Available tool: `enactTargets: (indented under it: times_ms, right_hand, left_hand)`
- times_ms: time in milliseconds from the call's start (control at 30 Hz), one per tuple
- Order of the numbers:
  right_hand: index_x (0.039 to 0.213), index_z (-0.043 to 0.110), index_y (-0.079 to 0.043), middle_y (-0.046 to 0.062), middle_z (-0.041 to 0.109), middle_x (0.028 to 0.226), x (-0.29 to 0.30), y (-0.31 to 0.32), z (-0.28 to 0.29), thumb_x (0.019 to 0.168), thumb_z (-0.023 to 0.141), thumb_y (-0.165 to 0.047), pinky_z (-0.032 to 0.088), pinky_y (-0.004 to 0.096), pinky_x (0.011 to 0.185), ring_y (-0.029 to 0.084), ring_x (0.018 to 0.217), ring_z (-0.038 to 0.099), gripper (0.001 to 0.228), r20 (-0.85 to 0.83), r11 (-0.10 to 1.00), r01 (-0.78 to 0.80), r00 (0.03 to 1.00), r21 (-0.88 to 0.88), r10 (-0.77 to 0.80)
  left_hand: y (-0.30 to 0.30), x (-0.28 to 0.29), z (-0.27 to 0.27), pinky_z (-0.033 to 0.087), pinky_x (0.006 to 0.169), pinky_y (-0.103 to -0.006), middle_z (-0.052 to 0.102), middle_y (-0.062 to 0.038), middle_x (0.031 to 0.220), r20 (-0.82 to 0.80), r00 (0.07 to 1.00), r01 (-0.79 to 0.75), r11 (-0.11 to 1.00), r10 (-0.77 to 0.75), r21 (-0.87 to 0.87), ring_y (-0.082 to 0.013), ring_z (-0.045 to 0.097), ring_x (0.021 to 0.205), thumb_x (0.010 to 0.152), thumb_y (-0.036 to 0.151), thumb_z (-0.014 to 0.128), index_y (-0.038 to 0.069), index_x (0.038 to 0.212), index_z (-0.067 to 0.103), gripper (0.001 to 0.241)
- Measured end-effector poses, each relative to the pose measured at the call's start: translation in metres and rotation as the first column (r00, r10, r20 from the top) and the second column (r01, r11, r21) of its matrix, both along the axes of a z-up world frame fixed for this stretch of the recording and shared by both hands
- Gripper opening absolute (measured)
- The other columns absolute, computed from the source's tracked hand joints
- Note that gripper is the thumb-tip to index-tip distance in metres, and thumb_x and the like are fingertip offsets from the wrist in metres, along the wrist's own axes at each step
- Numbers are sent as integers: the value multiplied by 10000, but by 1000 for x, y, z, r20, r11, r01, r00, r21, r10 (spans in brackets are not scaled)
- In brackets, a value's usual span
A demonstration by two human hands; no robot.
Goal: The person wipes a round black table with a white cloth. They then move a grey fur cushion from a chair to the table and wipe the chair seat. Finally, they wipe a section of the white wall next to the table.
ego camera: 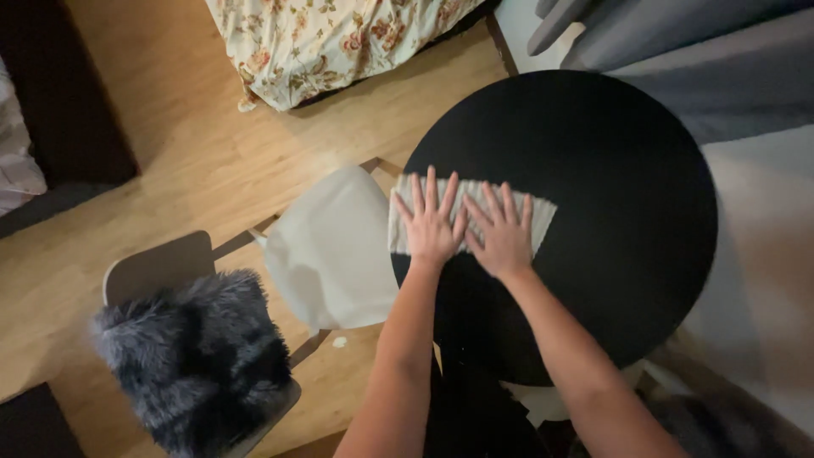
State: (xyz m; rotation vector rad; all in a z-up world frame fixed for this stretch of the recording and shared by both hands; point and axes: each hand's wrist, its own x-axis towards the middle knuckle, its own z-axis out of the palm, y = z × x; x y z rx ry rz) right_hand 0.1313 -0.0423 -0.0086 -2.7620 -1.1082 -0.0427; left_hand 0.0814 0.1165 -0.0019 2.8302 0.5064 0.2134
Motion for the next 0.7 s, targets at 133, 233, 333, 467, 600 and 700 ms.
enactTargets:
  times_ms: [133,233,333,467,600,700]
  right_hand:
    - [1546,492,-351,69,407,1654,47,26,7,878,600,-489,188,704,1157,402,1526,315,691,12,1000,14,1000,-3,-14]
    - [1561,483,-341,84,402,1656,82,39,4,895,599,-470,176,707,1144,410,1521,308,689,26,999,2,1000,32,-2]
    - [1560,489,-328,92,388,1665,112,51,4,918,574,-472,174,715,1137,418,1516,314,663,18,998,-15,1000,61,14]
    - [1579,483,-307,95,380,1668,147,63,-2,938,576,-451,167,713,1131,423,1510,308,663,63,997,-33,998,70,28]
    - [1644,379,-207,89,248,1713,143,70,23,1020,472,-429,44,677,1195,416,1552,169,669,-105,1000,23,994,-8,-24]
    - [1627,442,-179,118,291,1702,119,60,31,996,523,-404,86,682,1188,442,1530,241,675,-36,1000,-16,999,14,17]
  left_hand:
    - [20,48,-8,159,1180,-743,280,-80,1695,-11,1000,-10,1000,10,-4,-385,255,1561,986,592,392,405,1605,291,654]
    - [31,80,-16,147,1205,-720,310,-64,1688,16,1000,-23,1000,23,6,-374,253,1568,970,598,404,412,1599,311,662]
    - [40,109,-24,151,1228,-708,299,-59,1695,37,999,-35,999,34,13,-377,254,1577,959,598,403,405,1606,284,686]
    - [48,140,-25,207,1251,-670,245,-59,1717,38,998,-47,999,46,26,-379,227,1594,1010,572,375,383,1613,279,639]
    - [46,141,-11,177,1292,-592,266,-58,1699,62,998,-29,999,31,-38,-357,239,1590,1001,488,496,270,1601,368,651]
    - [40,115,-5,132,1301,-565,269,-62,1692,64,998,28,1000,-27,-11,-333,209,1590,1013,466,479,230,1598,385,638]
